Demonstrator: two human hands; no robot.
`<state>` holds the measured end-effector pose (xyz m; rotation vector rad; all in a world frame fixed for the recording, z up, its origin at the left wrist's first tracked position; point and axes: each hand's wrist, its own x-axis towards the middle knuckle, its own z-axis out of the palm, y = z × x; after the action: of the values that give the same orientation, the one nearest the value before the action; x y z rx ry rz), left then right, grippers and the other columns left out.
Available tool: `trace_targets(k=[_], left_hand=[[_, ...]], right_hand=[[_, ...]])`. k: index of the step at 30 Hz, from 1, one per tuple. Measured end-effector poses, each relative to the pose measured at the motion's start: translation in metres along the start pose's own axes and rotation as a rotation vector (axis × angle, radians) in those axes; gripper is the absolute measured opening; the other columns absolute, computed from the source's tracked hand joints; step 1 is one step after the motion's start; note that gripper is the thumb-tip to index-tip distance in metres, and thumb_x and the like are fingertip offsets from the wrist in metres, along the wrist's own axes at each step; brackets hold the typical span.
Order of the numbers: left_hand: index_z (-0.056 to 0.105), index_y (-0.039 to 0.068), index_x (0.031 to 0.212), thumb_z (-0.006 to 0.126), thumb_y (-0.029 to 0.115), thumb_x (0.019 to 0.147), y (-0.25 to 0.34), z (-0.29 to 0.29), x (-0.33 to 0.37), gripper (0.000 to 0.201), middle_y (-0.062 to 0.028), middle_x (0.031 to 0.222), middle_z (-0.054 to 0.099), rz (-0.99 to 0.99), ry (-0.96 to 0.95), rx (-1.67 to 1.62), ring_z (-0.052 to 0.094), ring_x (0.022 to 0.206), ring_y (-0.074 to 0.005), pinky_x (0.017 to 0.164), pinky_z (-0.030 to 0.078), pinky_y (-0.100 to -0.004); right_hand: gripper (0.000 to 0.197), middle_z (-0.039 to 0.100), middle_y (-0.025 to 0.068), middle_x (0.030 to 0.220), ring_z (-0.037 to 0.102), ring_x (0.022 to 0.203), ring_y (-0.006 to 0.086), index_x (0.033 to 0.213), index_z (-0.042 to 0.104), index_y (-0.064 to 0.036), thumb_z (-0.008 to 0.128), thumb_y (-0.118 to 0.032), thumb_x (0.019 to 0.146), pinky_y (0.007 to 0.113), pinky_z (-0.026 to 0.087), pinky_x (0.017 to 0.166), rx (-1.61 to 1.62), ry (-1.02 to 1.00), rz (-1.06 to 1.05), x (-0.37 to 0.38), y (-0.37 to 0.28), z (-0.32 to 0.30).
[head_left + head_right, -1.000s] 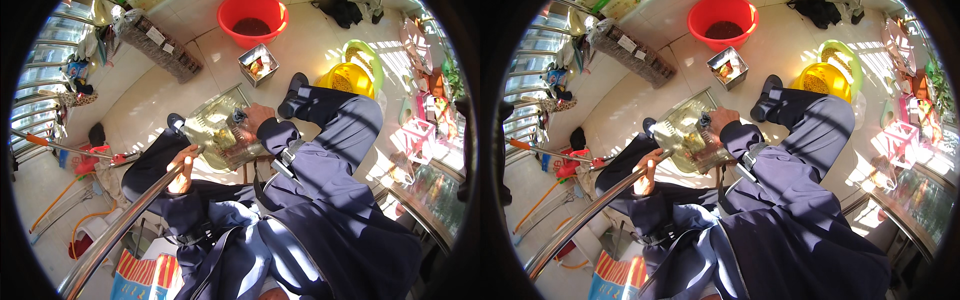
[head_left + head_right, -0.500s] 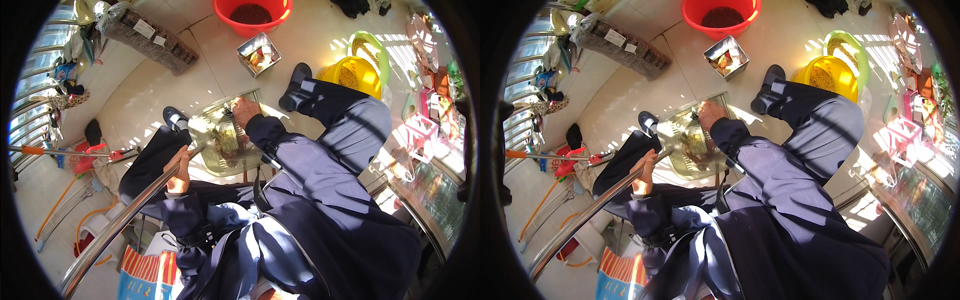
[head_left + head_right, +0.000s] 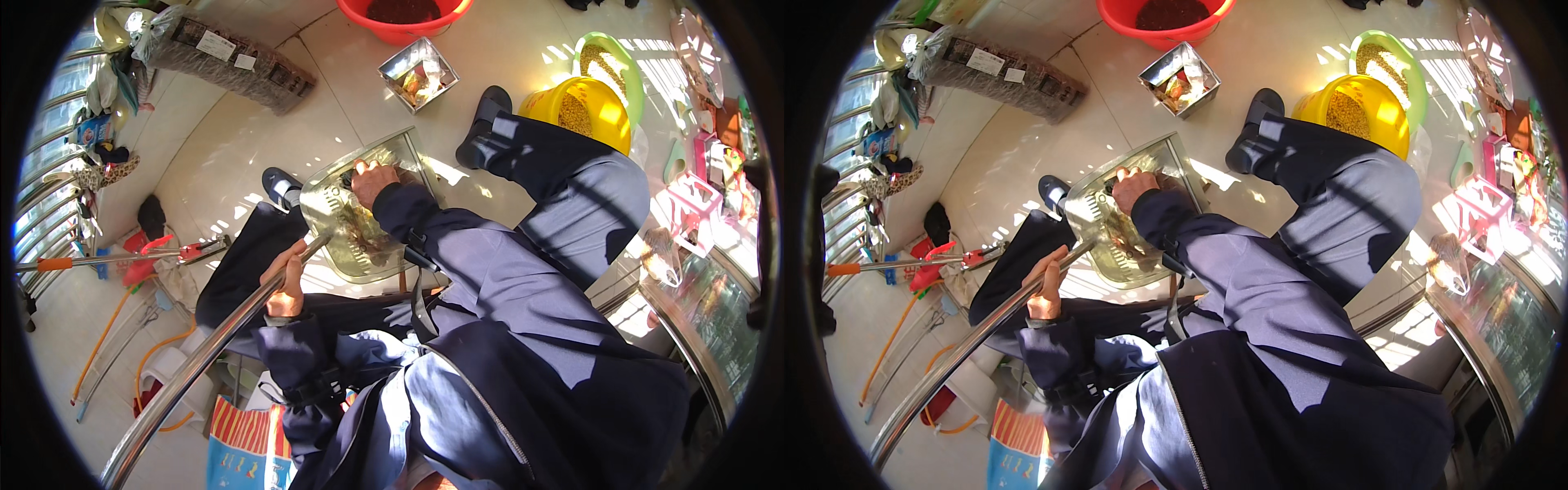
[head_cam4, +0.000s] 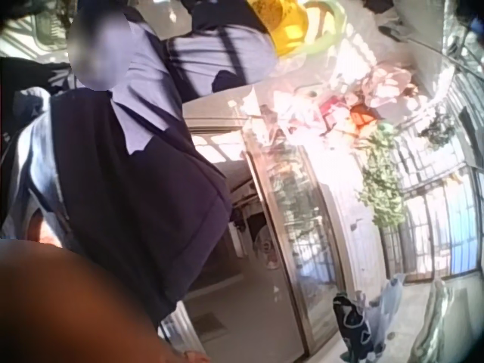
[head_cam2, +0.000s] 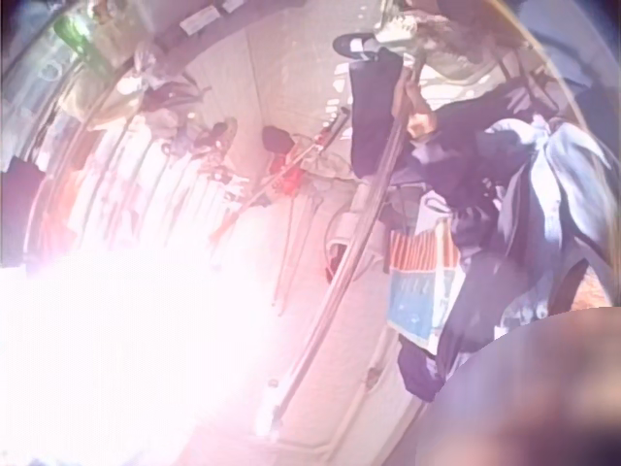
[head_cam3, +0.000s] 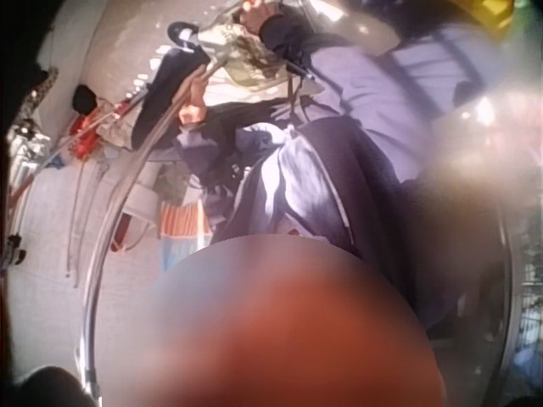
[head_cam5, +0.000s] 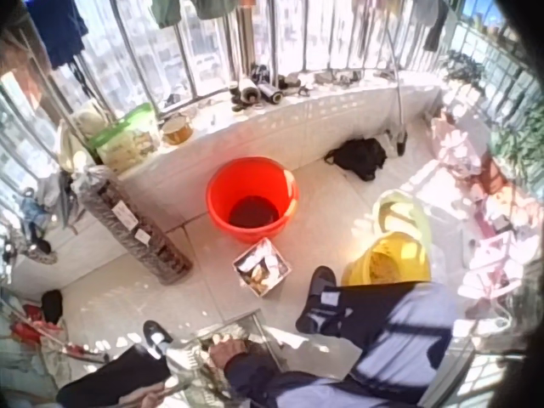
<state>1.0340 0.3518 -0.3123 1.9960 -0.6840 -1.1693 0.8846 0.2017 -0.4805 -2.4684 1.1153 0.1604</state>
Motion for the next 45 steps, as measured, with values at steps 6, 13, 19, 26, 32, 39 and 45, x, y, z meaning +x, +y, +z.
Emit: trace_targets(k=[6,13,19,26,32,39,45], left_hand=[[0.06,-0.007,0.115,0.052,0.016,0.092,-0.005,0.0,-0.001,0.034,-0.0173,0.111,0.063,-0.006,-0.005,-0.025,0.062,0.1,-0.0237,0.089,0.05,-0.031],[0.06,-0.007,0.114,0.051,0.013,0.093,-0.006,0.008,-0.008,0.031,-0.0185,0.112,0.064,0.116,0.024,0.061,0.061,0.105,-0.0253,0.093,0.048,-0.0317],[0.063,-0.009,0.107,0.054,0.011,0.091,-0.003,0.02,-0.018,0.027,-0.0206,0.111,0.065,0.188,0.046,0.1,0.06,0.107,-0.0274,0.096,0.045,-0.0342],[0.065,-0.007,0.103,0.056,0.011,0.091,-0.003,0.023,-0.018,0.024,-0.0225,0.108,0.065,0.229,0.081,0.081,0.062,0.104,-0.0296,0.092,0.048,-0.0348],[0.06,-0.008,0.115,0.053,0.015,0.092,-0.006,0.015,-0.018,0.033,-0.0197,0.115,0.063,0.174,0.018,0.135,0.06,0.107,-0.026,0.095,0.045,-0.0328],[0.058,-0.01,0.117,0.053,0.015,0.091,-0.015,0.01,-0.013,0.036,-0.0227,0.116,0.061,0.117,0.029,-0.01,0.059,0.109,-0.0291,0.098,0.046,-0.0365],[0.062,-0.011,0.107,0.049,0.007,0.087,-0.014,0.019,-0.019,0.03,-0.0239,0.112,0.063,0.116,0.091,-0.019,0.059,0.109,-0.0305,0.098,0.044,-0.0367]], right_hand=[[0.019,0.058,0.0087,0.099,0.06,0.09,0.0259,0.086,0.067,-0.0052,0.06,-0.02,0.078,0.041,0.05,0.066,0.089,-0.178,-0.322,-0.02,-0.004,0.011],[0.015,0.058,0.0053,0.072,0.062,0.072,0.0225,0.076,0.061,-0.0071,0.059,-0.022,0.073,0.036,0.05,0.055,0.101,-0.075,-0.687,-0.065,0.0,0.057],[0.022,0.06,0.0068,0.074,0.063,0.073,0.0214,0.088,0.06,-0.0044,0.056,-0.023,0.079,0.034,0.051,0.06,-0.01,-0.025,-0.68,-0.071,-0.008,0.078],[0.023,0.065,0.0114,0.085,0.066,0.075,0.0259,0.089,0.068,-0.0034,0.058,-0.02,0.076,0.038,0.052,0.061,0.145,-0.234,-0.579,-0.07,-0.011,0.064],[0.031,0.062,0.0078,0.078,0.065,0.067,0.0256,0.104,0.055,-0.0013,0.053,-0.022,0.081,0.036,0.05,0.06,0.125,-0.292,-0.627,-0.073,-0.011,0.054],[0.017,0.054,0.007,0.088,0.061,0.078,0.0222,0.088,0.059,-0.0068,0.055,-0.021,0.079,0.038,0.051,0.062,0.185,0.108,-0.916,-0.081,0.023,0.04],[0.013,0.056,0.0082,0.09,0.061,0.079,0.0231,0.08,0.063,-0.0057,0.057,-0.016,0.077,0.034,0.053,0.065,0.217,-0.016,-0.866,-0.081,0.013,0.065]])
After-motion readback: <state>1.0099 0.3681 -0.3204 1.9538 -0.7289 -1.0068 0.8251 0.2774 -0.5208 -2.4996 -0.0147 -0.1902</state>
